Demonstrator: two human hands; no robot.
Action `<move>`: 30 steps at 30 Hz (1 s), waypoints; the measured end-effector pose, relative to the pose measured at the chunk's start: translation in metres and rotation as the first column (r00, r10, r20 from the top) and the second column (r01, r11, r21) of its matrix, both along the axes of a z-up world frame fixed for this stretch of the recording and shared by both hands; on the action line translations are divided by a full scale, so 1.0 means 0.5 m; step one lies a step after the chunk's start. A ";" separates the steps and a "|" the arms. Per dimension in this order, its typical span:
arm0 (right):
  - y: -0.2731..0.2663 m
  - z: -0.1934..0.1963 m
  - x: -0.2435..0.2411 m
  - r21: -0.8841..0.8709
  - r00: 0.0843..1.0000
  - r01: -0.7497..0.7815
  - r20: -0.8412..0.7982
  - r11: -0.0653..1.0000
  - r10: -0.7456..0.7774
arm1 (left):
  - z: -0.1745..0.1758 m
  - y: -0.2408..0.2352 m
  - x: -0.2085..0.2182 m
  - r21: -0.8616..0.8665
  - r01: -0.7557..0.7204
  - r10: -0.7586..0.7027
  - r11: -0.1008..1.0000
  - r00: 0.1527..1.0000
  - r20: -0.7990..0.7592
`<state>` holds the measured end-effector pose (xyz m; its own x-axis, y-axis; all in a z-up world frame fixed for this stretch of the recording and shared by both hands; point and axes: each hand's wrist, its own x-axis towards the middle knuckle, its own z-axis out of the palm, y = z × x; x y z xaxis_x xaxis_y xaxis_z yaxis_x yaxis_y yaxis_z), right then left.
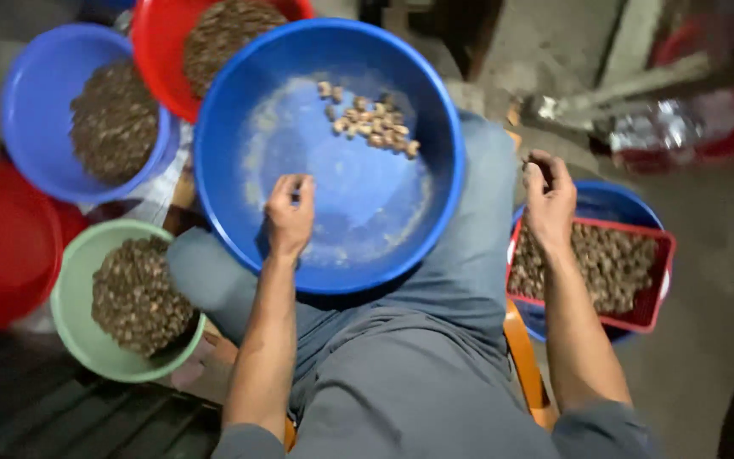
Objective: The person sits with a blue basin on their lap and uses both hands to pick up snails, inspect them, and transfer them into a red rectangular basket placed on the floor to the right. Several other basins containing snails are visible nearby.
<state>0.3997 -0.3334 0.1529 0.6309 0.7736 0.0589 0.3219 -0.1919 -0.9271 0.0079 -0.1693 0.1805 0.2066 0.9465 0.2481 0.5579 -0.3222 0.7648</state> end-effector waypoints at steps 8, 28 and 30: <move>0.242 -0.035 -0.098 -0.321 0.442 -0.151 0.824 0.935 0.355 | 0.039 0.022 -0.016 -0.058 0.090 -0.086 0.994 0.994 0.070; 0.515 0.031 -0.118 -0.539 0.500 -0.377 0.566 0.753 0.656 | -0.139 0.277 -0.014 -0.256 0.106 -0.216 0.961 0.865 -0.453; 0.511 0.024 -0.120 -0.540 0.511 -0.376 0.557 0.753 0.655 | -0.158 0.280 -0.013 -0.220 0.113 -0.208 0.969 0.855 -0.475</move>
